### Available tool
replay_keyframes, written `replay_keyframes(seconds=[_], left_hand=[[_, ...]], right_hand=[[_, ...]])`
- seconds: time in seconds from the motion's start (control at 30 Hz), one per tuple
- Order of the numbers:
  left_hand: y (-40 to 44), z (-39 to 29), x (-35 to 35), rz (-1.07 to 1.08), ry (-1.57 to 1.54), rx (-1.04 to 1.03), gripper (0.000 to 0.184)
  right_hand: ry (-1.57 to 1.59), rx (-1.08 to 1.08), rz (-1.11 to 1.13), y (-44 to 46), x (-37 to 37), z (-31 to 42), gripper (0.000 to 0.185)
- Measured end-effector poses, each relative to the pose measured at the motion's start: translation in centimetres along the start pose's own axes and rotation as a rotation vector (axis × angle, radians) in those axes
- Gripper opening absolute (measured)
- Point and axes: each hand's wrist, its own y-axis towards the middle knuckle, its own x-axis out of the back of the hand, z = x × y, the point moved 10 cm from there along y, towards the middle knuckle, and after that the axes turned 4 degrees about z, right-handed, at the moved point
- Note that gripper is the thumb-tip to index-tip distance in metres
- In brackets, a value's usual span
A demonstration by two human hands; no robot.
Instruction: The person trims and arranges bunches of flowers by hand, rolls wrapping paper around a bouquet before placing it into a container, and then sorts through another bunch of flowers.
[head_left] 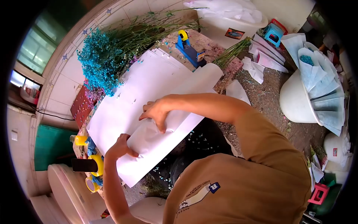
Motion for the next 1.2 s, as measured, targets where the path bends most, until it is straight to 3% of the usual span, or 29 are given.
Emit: replay_keyframes(seconds=[0.07, 0.13, 0.2, 0.3, 0.33, 0.4, 0.47, 0.53, 0.6, 0.73, 0.77, 0.87, 0.93, 1.0, 1.1, 1.17, 1.2], left_hand=[[-0.9, -0.2, -0.5, -0.052, -0.258, -0.041, 0.101], [-1.7, -0.9, -0.6, -0.147, -0.223, -0.107, 0.098], [-2.9, -2.8, -0.7, -0.245, 0.159, -0.205, 0.092], [-6.4, -5.0, 0.0, -0.453, 0.292, -0.192, 0.081], [-8.0, -5.8, 0.6, -0.615, 0.318, -0.212, 0.072], [-10.1, -7.1, 2.0, -0.958, 0.420, -0.269, 0.056], [-9.3, -5.9, 1.4, -1.068, 0.518, -0.205, 0.066], [-5.5, -3.7, -1.1, -0.961, 0.640, -0.011, 0.073], [-7.4, -5.8, -2.1, -0.996, 0.523, -0.124, 0.078], [-8.6, -6.3, -1.4, -0.958, 0.243, -0.270, 0.079], [-9.2, -6.7, -1.0, -1.137, 0.345, -0.304, 0.080], [-7.5, -5.6, -1.8, -1.040, 0.301, -0.240, 0.080], [-7.8, -5.6, -2.8, -1.053, 0.287, -0.222, 0.083], [-9.7, -6.4, -3.8, -1.181, 0.352, -0.225, 0.084], [-10.1, -6.5, -5.7, -1.164, 0.322, -0.201, 0.090], [-10.1, -6.4, -6.2, -1.158, 0.354, -0.173, 0.092], [-10.3, -6.2, -6.1, -1.175, 0.340, -0.159, 0.092]], right_hand=[[-0.042, -0.013, 0.030, -0.8, -0.3, 0.9, 0.097], [-0.087, -0.010, 0.072, -1.8, -0.4, 2.0, 0.094], [-0.153, 0.024, 0.077, -3.1, -0.5, 3.3, 0.076], [-0.161, 0.086, -0.141, -4.4, -0.1, 4.3, 0.057], [-0.202, 0.093, -0.209, -5.0, 1.0, 4.9, 0.056], [-0.416, 0.160, -0.550, -6.0, 3.1, 5.8, 0.057], [-0.543, 0.157, -0.690, -5.5, 3.4, 5.4, 0.062], [-0.592, 0.162, -0.686, -4.6, 1.0, 4.7, 0.059], [-0.678, 0.170, -0.763, -5.5, -1.5, 4.8, 0.063], [-0.703, 0.139, -0.628, -8.0, -4.2, 7.3, 0.068], [-0.634, 0.134, -0.593, -8.3, -3.9, 7.7, 0.070], [-0.552, 0.100, -0.494, -8.3, -2.3, 8.3, 0.081], [-0.437, 0.037, -0.364, -8.0, -0.4, 8.6, 0.090], [-0.460, 0.031, -0.400, -7.2, 2.0, 9.9, 0.101], [-0.415, 0.058, -0.305, -4.2, 1.7, 9.5, 0.108], [-0.312, -0.026, -0.041, -1.8, -0.5, 8.4, 0.113], [-0.332, -0.014, -0.030, -1.3, -0.4, 8.9, 0.113]])
